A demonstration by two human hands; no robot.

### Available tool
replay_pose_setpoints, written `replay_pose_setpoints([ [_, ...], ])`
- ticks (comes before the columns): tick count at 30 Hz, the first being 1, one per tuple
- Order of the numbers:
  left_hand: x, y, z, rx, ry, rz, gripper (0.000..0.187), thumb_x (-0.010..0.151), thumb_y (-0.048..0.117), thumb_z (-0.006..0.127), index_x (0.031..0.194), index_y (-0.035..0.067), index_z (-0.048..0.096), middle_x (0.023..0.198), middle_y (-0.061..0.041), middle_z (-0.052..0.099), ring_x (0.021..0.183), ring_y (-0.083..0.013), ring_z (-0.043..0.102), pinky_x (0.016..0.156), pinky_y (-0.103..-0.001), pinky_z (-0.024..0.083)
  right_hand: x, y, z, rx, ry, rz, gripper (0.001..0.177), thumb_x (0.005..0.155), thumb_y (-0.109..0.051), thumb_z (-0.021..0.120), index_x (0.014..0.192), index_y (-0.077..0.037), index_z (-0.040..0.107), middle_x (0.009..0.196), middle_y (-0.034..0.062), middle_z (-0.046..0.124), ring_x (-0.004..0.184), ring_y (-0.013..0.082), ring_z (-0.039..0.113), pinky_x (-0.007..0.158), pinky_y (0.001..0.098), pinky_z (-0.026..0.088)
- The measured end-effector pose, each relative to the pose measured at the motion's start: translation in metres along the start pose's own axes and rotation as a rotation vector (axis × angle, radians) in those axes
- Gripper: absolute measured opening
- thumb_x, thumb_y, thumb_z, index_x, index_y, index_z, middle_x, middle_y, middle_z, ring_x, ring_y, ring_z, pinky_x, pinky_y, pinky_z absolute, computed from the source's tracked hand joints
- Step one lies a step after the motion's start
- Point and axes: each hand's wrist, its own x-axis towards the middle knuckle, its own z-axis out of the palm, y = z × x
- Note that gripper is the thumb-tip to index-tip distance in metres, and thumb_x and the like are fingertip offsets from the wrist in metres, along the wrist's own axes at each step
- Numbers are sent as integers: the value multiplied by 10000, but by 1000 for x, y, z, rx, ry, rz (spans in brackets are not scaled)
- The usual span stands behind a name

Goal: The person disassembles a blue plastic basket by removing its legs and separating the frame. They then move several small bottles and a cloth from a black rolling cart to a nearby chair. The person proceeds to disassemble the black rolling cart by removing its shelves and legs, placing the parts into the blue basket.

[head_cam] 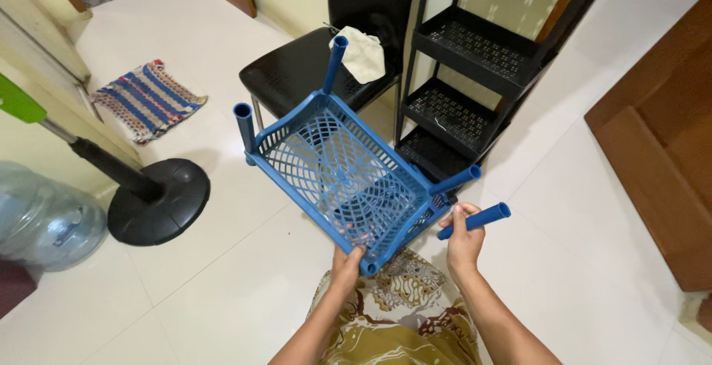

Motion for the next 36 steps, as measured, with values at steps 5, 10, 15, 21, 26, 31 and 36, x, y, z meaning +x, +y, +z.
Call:
replay_pose_setpoints([
  [5,-8,18,-11,46,-120,53,638,910,191,524,1504,15,373,1238,-196,694,1178,-263,650,1027,-367,497,7,-22,-12,-203,-136,-148,612,977,-148,603,1522,-32,350,1119,51,667,904,116,634,635,244,513],
  [10,-21,52,-2,-198,-135,-323,548,886,282,524,1399,108,439,1127,-205,707,982,-278,721,777,-395,634,25,-52,-34,-257,-158,-160,636,963,-168,691,1543,-30,469,1102,92,643,854,150,596,675,287,526],
  [15,-22,56,0,-257,-240,-506,516,936,436,478,1355,139,517,1090,-220,721,679,-253,682,503,-377,554,37,-82,-58,-218,-515,19,461,932,-113,650,1362,10,539,1046,79,713,975,195,695,911,360,552],
  [21,5,34,-10,-266,-269,-615,496,964,508,494,1304,149,523,1071,-206,714,533,-199,596,430,-346,494,23,-56,-47,45,-394,260,219,968,-105,644,1148,19,628,734,55,589,676,173,601,700,352,541],
  [26,17,37,-20,-221,-286,-673,557,936,553,480,1312,146,532,1080,-187,737,497,-194,592,432,-334,506,23,-31,-42,127,-400,258,195,927,-77,667,1100,5,628,715,47,569,622,157,560,650,326,517],
  [31,13,50,-16,-313,-148,-729,812,858,768,323,1453,232,456,1210,-220,686,680,-247,690,604,-389,625,19,-27,-28,93,-254,201,174,937,-42,662,1096,8,612,761,45,578,633,153,545,623,322,457],
  [36,-33,47,-1,-127,-244,-693,789,946,477,681,1516,5,408,1400,-269,602,1176,-432,670,862,-431,564,0,-44,-29,240,-161,284,151,917,-29,599,1064,-48,570,710,25,518,616,152,549,672,354,533],
])
